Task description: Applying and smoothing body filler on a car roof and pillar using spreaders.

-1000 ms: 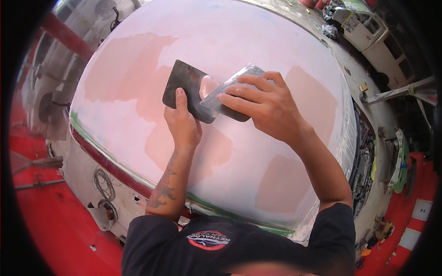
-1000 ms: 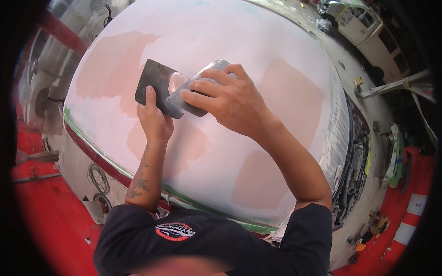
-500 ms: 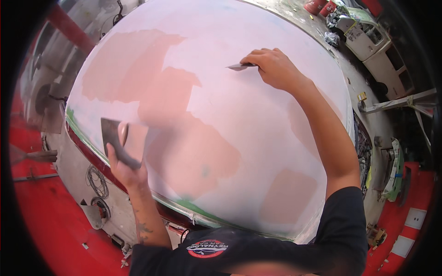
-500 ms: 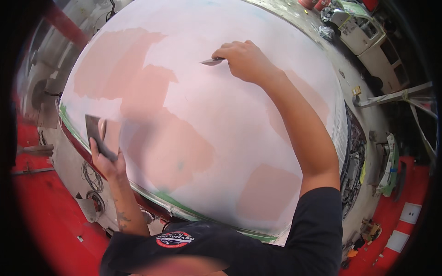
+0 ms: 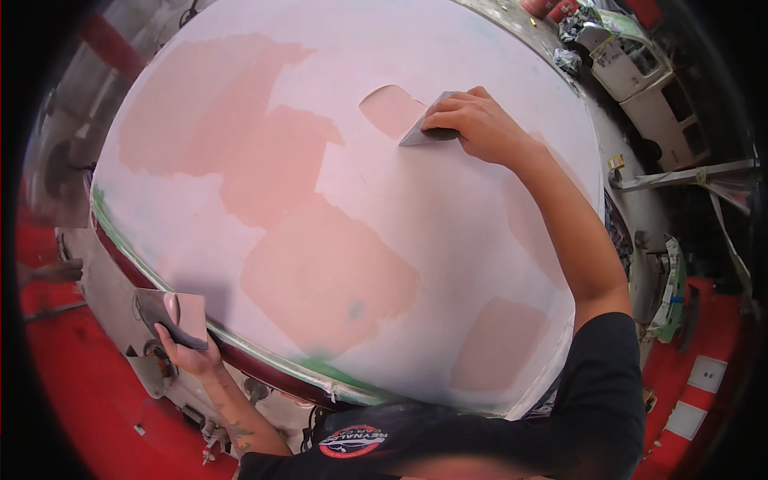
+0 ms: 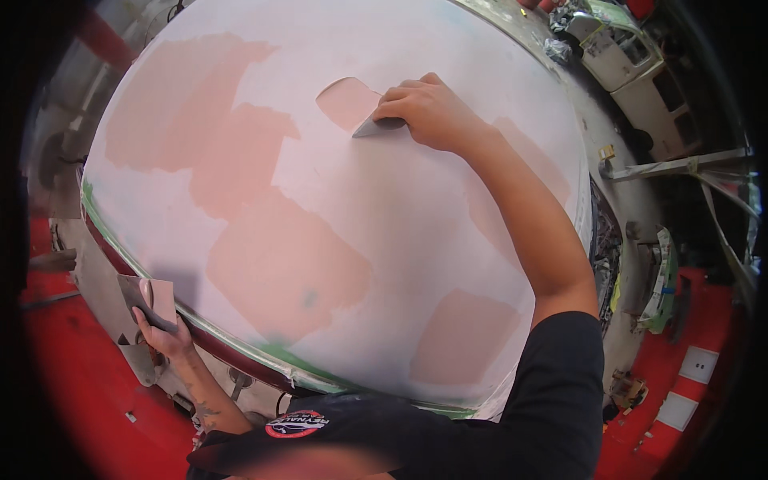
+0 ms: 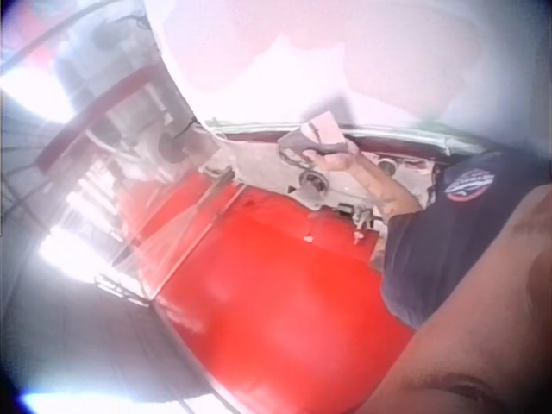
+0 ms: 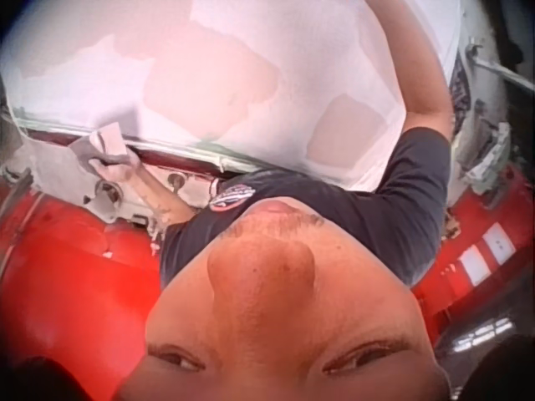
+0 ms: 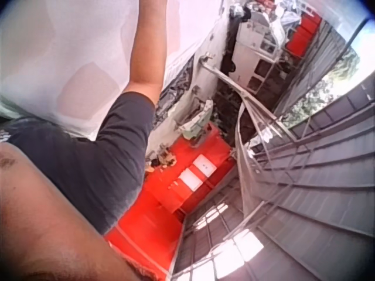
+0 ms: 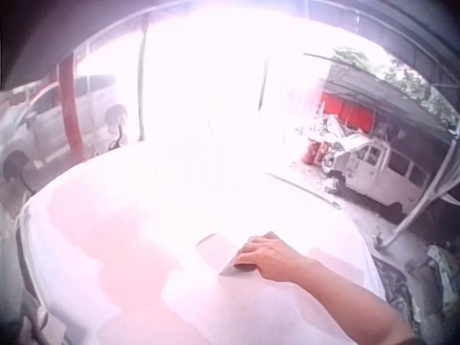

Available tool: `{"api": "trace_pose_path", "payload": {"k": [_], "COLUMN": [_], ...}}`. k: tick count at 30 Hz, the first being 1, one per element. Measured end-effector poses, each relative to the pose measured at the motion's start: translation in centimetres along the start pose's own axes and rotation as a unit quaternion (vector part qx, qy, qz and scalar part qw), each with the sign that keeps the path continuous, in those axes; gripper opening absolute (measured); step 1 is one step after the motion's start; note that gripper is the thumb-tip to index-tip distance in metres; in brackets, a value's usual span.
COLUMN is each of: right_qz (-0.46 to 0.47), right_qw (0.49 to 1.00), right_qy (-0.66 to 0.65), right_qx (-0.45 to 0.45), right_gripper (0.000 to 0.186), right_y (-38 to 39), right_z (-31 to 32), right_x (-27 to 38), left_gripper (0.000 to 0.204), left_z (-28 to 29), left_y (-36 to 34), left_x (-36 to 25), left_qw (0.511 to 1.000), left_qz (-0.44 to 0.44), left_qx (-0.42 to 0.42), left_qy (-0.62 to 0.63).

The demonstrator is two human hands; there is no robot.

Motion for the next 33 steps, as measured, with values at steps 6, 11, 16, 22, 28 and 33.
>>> {"api": "trace_pose_path", "payload": {"k": [6, 11, 16, 22, 28, 33], "right_qz": [0.015, 0.047, 0.042, 0.038, 0.032, 0.025], "right_qw": [0.998, 0.998, 0.998, 0.999, 0.999, 1.0], "right_qy": [0.033, 0.05, 0.039, 0.003, -0.018, -0.016], "right_qx": [-0.048, -0.012, -0.007, 0.003, -0.012, -0.001], "right_gripper": [0.049, 0.051, 0.056, 0.063, 0.065, 0.066], "right_y": [-5.9, -9.5, -8.2, -4.4, 0.5, 4.2], "right_z": [0.2, -1.6, -1.8, -1.6, -1.6, -1.4], "right_x": [-2.1, -2.0, -1.7, -1.7, -1.4, -1.1], "left_gripper": [0.065, 0.066, 0.063, 0.061, 0.058, 0.056], "left_z": [0.2, -0.2, -0.9, -1.3, -0.5, -0.2], "left_y": [-0.1, 0.4, 0.8, 0.9, 0.6, 0.7], "left_x": [-0.1, -0.4, -0.4, -0.5, -0.9, -1.2], "left_qw": [1.0, 0.999, 0.997, 0.996, 0.998, 0.993], "left_qz": [-0.015, -0.039, -0.038, -0.051, -0.05, -0.066], "left_qx": [0.004, -0.034, -0.068, -0.063, -0.044, -0.086], "left_qy": [0.009, -0.011, -0.013, -0.019, -0.02, -0.051]}}
Point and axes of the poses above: each hand's wrist, its own y-axis away from the middle knuckle, its own z-axis out of the back of the hand, x = y × z, the point moved 5 cm from there along -y, towards the middle knuckle, and after that the axes turned 12 degrees about z, right-handed, at the moved point
